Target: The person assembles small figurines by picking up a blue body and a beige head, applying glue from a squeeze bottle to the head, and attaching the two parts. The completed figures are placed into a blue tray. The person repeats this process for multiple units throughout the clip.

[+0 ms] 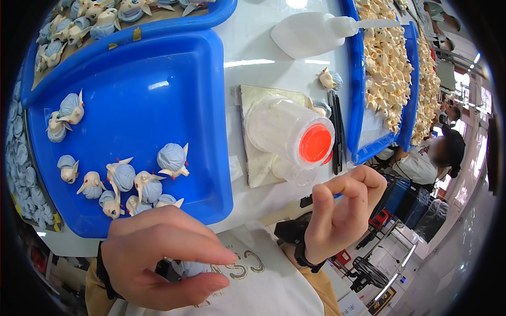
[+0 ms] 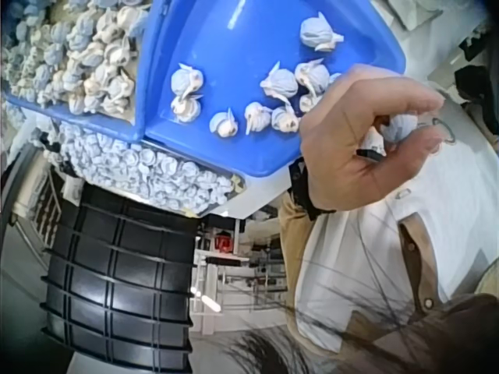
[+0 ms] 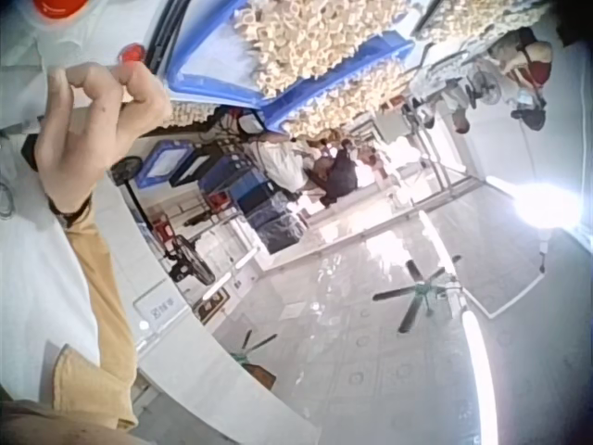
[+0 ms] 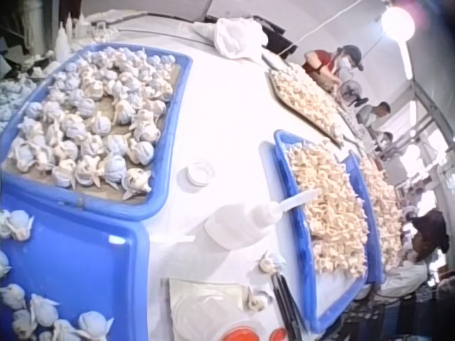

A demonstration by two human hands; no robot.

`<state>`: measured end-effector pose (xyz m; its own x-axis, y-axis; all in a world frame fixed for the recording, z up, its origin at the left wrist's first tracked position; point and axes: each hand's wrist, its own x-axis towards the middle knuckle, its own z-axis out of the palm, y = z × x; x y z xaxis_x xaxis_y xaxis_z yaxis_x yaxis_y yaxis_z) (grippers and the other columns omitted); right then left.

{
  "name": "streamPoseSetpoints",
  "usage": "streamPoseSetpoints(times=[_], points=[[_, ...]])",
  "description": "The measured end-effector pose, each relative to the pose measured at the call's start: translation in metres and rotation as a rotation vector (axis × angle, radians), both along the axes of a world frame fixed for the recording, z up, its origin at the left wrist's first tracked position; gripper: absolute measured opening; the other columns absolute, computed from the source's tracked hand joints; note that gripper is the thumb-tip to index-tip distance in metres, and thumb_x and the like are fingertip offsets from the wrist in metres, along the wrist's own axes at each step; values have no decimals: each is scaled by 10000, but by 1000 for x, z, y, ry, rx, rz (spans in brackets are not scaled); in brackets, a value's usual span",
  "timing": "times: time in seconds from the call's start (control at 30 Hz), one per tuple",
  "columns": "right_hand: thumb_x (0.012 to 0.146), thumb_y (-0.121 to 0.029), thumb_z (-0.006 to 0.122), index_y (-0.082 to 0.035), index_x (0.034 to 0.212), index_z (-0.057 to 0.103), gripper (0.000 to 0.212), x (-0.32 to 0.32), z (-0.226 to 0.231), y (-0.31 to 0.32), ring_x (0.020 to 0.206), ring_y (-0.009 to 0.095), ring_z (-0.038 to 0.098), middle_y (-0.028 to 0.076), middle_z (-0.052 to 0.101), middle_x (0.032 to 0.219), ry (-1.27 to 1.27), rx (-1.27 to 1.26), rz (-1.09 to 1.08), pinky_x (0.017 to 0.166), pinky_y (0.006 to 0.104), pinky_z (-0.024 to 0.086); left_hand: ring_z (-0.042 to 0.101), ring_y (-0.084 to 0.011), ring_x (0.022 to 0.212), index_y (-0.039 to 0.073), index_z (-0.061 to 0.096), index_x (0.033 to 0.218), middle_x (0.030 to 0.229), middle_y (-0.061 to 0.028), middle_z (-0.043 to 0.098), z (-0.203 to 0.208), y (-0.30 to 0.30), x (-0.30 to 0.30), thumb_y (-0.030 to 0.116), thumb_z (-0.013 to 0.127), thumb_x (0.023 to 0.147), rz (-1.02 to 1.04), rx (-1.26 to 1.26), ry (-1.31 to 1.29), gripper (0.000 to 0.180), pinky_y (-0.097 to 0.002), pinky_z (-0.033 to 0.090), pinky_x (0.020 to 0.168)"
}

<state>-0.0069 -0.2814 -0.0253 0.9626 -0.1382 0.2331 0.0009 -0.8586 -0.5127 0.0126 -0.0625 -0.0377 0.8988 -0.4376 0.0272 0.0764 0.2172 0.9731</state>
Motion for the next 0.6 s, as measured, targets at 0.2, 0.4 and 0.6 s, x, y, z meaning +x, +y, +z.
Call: streamPoseSetpoints(times=[0.2, 0.4, 0.6], points=[[507, -109, 734, -116, 768, 650, 275, -4, 8, -2, 778, 218, 415, 53, 437, 808, 14, -63, 68, 665, 311, 327, 547, -107, 552, -17, 594, 817, 724, -118, 593, 0, 1, 0, 47, 661, 670, 1, 2, -2, 174, -179, 421, 498], [457, -60, 677, -124, 765, 671, 314, -2, 8, 2, 759, 211, 407, 32, 441, 782, 6, -211, 98, 682, 315, 326, 561, -125, 560, -21, 606, 823, 723, -118, 601, 0, 0, -1, 38, 688, 655, 4, 13, 21, 196, -192, 428, 501], [434, -64, 676, -161, 735, 676, 316, 1, 7, 4, 743, 205, 394, -3, 434, 741, 12, -270, 99, 659, 311, 310, 591, -158, 585, -32, 631, 835, 719, -117, 614, 5, 0, 1, 20, 744, 623, 2, 27, 93, 245, -213, 440, 505]])
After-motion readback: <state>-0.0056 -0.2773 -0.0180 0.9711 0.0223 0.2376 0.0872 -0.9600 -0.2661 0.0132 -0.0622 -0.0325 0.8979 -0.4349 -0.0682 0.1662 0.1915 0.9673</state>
